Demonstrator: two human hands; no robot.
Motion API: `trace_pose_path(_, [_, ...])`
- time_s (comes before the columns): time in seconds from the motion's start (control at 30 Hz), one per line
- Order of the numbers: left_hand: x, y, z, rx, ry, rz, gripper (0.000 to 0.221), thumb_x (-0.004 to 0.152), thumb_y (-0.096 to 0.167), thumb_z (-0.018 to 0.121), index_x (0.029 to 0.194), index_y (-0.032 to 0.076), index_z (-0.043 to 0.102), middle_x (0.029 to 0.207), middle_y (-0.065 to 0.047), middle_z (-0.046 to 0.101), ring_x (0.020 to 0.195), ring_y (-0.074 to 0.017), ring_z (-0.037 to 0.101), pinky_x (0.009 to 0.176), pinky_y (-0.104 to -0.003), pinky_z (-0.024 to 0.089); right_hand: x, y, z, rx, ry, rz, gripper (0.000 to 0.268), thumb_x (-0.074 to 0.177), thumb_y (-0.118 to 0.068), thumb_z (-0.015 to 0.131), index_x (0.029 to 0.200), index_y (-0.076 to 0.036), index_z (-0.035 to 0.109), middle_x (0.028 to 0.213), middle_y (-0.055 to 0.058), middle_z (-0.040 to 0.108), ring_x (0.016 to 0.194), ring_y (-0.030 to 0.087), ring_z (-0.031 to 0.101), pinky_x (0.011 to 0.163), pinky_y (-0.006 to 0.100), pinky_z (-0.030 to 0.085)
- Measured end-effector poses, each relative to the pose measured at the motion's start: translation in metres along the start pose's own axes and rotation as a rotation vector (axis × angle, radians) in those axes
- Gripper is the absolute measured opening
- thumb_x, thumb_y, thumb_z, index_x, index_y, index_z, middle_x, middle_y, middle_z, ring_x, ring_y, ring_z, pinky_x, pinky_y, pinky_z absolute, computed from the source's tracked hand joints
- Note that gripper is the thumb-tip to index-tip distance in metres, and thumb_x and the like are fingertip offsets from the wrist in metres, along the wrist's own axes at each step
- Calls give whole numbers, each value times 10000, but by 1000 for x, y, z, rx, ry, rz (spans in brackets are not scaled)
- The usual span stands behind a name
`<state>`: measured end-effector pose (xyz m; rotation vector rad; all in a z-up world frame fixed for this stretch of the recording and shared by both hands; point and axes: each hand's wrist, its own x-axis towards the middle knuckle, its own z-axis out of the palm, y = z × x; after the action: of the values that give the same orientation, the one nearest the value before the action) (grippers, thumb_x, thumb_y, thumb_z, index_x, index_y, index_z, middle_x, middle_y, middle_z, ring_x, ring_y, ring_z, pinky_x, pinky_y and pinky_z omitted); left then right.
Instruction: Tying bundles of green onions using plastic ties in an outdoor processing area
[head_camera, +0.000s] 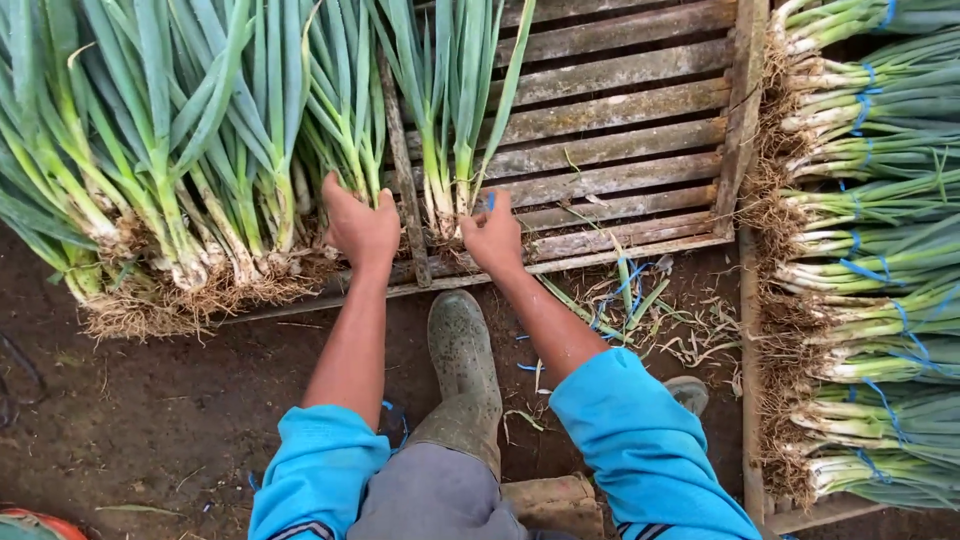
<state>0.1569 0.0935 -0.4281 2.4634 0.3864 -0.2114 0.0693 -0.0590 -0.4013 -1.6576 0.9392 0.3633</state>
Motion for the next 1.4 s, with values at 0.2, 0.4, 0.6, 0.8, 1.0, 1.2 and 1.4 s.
trace_pose_path(0.2, [-38,73,-44,-251,-91,-89,775,908,28,752,1522,-82,292,1418,-338,474,1318,-480,529,1082,-672,378,25,20,6,-9,-11,41,638,960,-261,735,1451,-40,394,1154,220,653,1101,395,681,932,566,547])
trace_pose_path(0.4, [-57,89,-21,-109,-442,-160,752,861,207,790,1494,-8,447,1447,-261,378,1354,-427,480,1082,-634,442,37,41,18,75,-56,-35,490,960,-355,717,1375,-146,560,1045,128,737,1065,346,708,950,524,536])
trace_pose_path(0.6, [-51,60,6,-63,-385,16,449,750,187,793,1155,49,656,1446,-249,369,1383,-495,416,1087,-648,388,50,46,15,66,-59,-5,391,1009,-358,620,1351,-168,633,1077,151,737,1024,331,722,972,524,531])
trace_pose_path(0.8, [-62,88,11,21,-479,69,667,855,182,736,1477,93,514,1536,-276,330,1460,-486,327,1146,-674,315,6,9,-4,289,-102,16,529,1035,-362,476,1480,-78,515,1201,330,641,1134,460,640,983,612,477])
trace_pose_path(1.0, [-67,100,6,-71,-538,95,906,776,204,742,1603,238,372,1507,-322,397,1371,-551,451,1118,-636,353,21,41,-10,291,-74,12,581,1020,-321,494,1529,-45,457,1330,341,589,1274,512,553,1039,604,440])
trace_pose_path(1.2, [-101,110,48,-141,-702,135,1017,752,390,766,1609,176,263,1491,-246,486,1335,-464,534,1086,-619,400,-33,-12,-72,73,47,10,477,1004,-356,497,1412,-126,587,1285,294,641,1260,465,583,1070,581,432])
trace_pose_path(1.4, [-96,104,63,-287,-966,274,1014,813,438,769,1655,260,232,1580,-152,474,1466,-412,427,1223,-597,273,-18,52,-107,168,324,-37,454,982,-144,554,1423,-33,543,1334,288,594,1279,427,562,1073,565,432])
